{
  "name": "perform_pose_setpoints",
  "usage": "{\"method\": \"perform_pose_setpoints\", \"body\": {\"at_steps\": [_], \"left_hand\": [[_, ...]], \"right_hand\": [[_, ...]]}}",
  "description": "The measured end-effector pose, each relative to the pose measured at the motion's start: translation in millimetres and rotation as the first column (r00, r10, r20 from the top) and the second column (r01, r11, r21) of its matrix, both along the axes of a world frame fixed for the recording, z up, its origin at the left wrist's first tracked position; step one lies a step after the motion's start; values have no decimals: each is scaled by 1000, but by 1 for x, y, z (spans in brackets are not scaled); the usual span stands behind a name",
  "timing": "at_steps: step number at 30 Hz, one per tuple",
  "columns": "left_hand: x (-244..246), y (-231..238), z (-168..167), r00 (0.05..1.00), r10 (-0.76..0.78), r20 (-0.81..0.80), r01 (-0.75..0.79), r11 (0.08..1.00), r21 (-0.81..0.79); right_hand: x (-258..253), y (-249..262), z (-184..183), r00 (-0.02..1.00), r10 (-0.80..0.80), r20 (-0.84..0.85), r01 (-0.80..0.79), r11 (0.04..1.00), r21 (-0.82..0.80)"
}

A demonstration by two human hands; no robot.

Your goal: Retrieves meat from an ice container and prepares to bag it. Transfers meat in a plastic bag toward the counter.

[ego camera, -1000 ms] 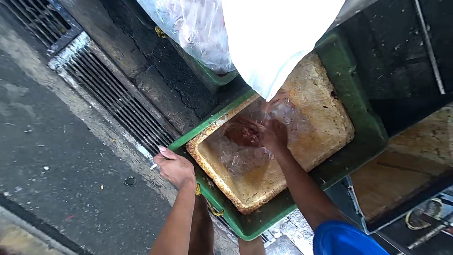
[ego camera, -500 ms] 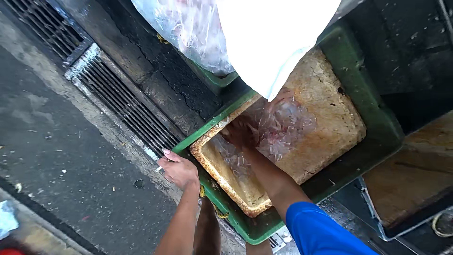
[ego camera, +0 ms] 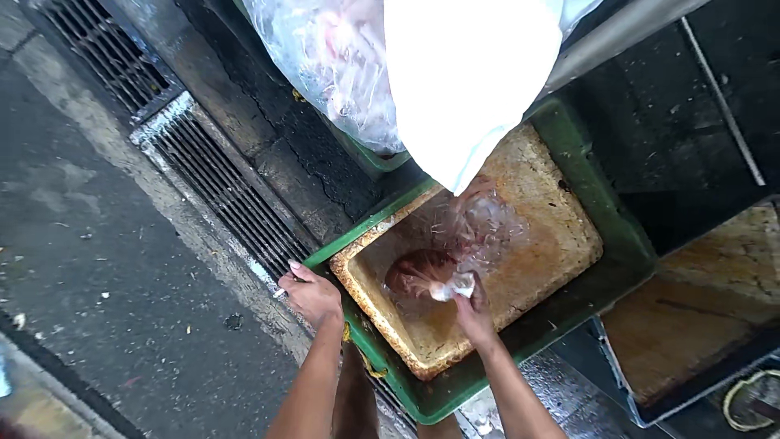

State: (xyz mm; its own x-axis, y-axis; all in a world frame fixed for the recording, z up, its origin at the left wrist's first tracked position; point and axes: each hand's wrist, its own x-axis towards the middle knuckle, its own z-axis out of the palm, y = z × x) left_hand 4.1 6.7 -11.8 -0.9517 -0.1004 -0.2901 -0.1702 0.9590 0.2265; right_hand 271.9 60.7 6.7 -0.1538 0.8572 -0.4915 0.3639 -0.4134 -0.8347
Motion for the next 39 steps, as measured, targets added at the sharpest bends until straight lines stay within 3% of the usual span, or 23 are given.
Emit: {"method": "perform_pose_setpoints", "body": {"at_steps": [2, 4, 6, 8, 11, 15, 20, 22, 24, 26, 28, 29, 31, 35, 36, 38, 39], "left_hand": [[0, 0, -1, 1000, 1, -6, -1, 1000, -6], [0, -1, -2, 1000, 6, -8, -6, 1000, -7], [0, 0, -1, 1000, 9, 1, -9, 1000, -4], [0, -1, -2, 1000, 9, -1, -9, 1000, -1], [2, -2, -5, 1000, 6, -5, -6, 1000, -16], [1, -1, -2, 1000, -1, -8, 1, 1000, -25], [3, -1, -5, 1000, 1, -8, -2, 1000, -27], [2, 1, -4, 1000, 1, -12, -1, 1000, -26], [1, 0, -3, 1000, -6, -22, 5, 999, -45], [1, 0, -3, 1000, -12, -20, 11, 999, -44], [1, 2, -2, 1000, -14, -13, 13, 1000, -19], [1, 1, -1, 1000, -4, -1, 4, 1000, -3], [4, -5, 2, 1000, 9, 28, -10, 999, 51], [7, 2, 14, 998, -32, -56, 40, 989, 141], [11, 11, 35, 999, -16, -33, 20, 991, 133], [18, 23, 95, 986, -14, 164, -9, 990, 144], [19, 21, 101, 981, -33, 189, 4, 988, 151]], "right_hand": [[9, 17, -21, 997, 61, -55, -66, 994, -83], [20, 29, -80, 986, 164, -19, -164, 986, -41], [20, 37, -137, 931, 345, 122, -343, 938, -43], [-6, 38, -164, 795, 509, 331, -508, 856, -98], [-63, 39, -169, 578, 557, 597, -544, 808, -227], [-124, 47, -181, 493, 496, 715, -404, 858, -317], [-155, 29, -194, 389, 572, 722, -599, 752, -273], [-161, 25, -206, 402, 597, 694, -672, 707, -219], [-157, 21, -207, 542, 604, 585, -644, 745, -173], [-141, 21, -195, 759, 549, 350, -532, 833, -155], [-112, 17, -168, 945, 318, 78, -296, 931, -212], [-96, 12, -146, 987, 163, 10, -155, 957, -246], [-60, -1, -97, 999, -52, 3, 50, 958, -281], [-29, -17, 0, 955, -203, 216, 262, 919, -294], [-25, -24, 17, 954, -198, 227, 260, 921, -289], [-13, -35, 60, 962, -122, 245, 183, 953, -242], [-5, -33, 82, 965, -100, 241, 151, 967, -204]]}}
